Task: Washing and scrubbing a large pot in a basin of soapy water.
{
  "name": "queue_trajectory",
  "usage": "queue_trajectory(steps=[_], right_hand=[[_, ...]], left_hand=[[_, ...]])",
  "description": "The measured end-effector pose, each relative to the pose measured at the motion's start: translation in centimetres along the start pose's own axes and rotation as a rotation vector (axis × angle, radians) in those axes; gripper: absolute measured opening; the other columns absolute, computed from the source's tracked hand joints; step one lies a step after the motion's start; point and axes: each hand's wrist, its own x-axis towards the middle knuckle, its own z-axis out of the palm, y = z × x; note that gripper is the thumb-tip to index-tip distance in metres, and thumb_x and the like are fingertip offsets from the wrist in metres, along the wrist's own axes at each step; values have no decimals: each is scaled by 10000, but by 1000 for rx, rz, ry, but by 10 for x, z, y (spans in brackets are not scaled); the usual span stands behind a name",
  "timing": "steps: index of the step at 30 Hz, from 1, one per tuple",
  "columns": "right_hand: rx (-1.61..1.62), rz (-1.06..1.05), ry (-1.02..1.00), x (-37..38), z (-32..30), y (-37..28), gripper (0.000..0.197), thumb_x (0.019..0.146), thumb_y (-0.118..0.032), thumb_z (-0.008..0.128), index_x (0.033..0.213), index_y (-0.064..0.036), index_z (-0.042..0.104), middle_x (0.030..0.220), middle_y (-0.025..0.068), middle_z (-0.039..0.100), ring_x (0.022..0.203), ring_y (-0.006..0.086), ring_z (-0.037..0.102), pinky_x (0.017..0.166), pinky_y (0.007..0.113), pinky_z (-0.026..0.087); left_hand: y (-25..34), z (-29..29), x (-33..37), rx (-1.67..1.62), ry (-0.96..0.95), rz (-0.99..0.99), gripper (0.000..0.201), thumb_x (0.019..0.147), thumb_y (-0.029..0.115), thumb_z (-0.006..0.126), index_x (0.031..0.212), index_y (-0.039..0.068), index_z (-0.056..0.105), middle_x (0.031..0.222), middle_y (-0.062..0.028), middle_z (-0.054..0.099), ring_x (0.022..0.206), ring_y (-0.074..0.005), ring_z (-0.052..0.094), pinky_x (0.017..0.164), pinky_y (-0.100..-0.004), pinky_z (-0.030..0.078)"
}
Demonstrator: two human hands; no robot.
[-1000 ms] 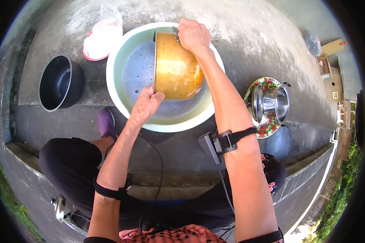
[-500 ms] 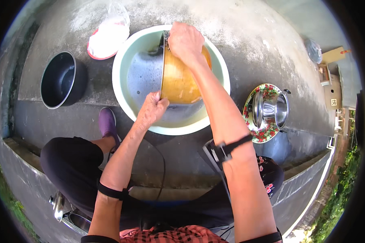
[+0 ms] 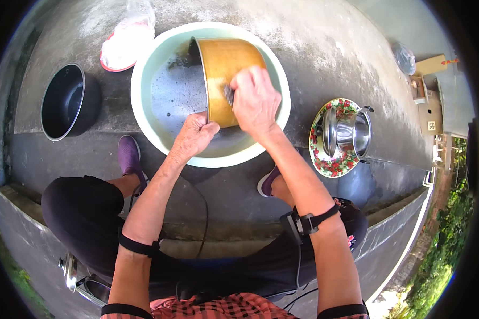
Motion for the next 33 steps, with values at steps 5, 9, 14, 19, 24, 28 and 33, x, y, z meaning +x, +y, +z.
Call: queue_trajectory(steps=[5, 9, 14, 19, 24, 28, 33], right_hand=[[-88, 365, 35, 50, 13, 46, 95, 815, -85, 466, 782, -85, 556, 799, 104, 567, 708, 312, 569, 585, 449, 454], [-92, 483, 47, 33, 18, 32, 86, 813, -101, 463, 778, -79, 539, 806, 141, 563, 698, 369, 567, 623, 482, 438], [68, 113, 108, -8, 20, -35, 54, 750, -51, 509, 722, -97, 509, 703, 77, 466, 592, 273, 538, 489, 387, 436], [-99, 153, -54, 57, 37, -2, 88, 785, -91, 500, 730, -114, 564, 726, 93, 551, 590, 273, 569, 504, 403, 445], [-195, 325, -146, 87, 38, 34, 195, 831, -141, 448, 704, -125, 595, 744, 116, 596, 593, 299, 578, 551, 453, 436], [78, 119, 100, 32, 38, -47, 97, 763, -49, 495, 687, -103, 520, 683, 94, 500, 603, 290, 553, 517, 420, 421], [74, 83, 36, 28, 16, -15, 120, 775, -43, 484, 680, -107, 518, 666, 87, 474, 598, 280, 541, 515, 420, 425]], left_hand=[[9, 0, 7, 33, -16, -123, 160, 725, 84, 516, 583, 11, 508, 519, 66, 415, 505, -45, 368, 485, -245, 312], [-3, 9, 9, 31, 44, -93, 163, 740, 100, 504, 615, 5, 548, 519, 57, 424, 500, -63, 382, 483, -257, 335], [-5, 5, 15, -55, 33, 45, 153, 748, 103, 515, 655, 8, 590, 520, 63, 446, 501, -58, 383, 494, -252, 347], [-16, -16, 11, -22, 4, -70, 164, 755, 120, 528, 616, 45, 573, 502, 74, 419, 470, -46, 342, 471, -252, 308], [16, 8, 5, -141, 93, -49, 163, 746, 127, 531, 622, 21, 541, 529, 75, 426, 507, -57, 380, 491, -256, 327], [0, 1, 6, -79, 50, -32, 143, 752, 117, 518, 671, 17, 579, 547, 71, 462, 528, -58, 401, 515, -251, 354], [-5, 4, 2, -50, -1, -92, 164, 759, 139, 531, 657, 17, 574, 523, 71, 441, 492, -53, 360, 495, -245, 326]])
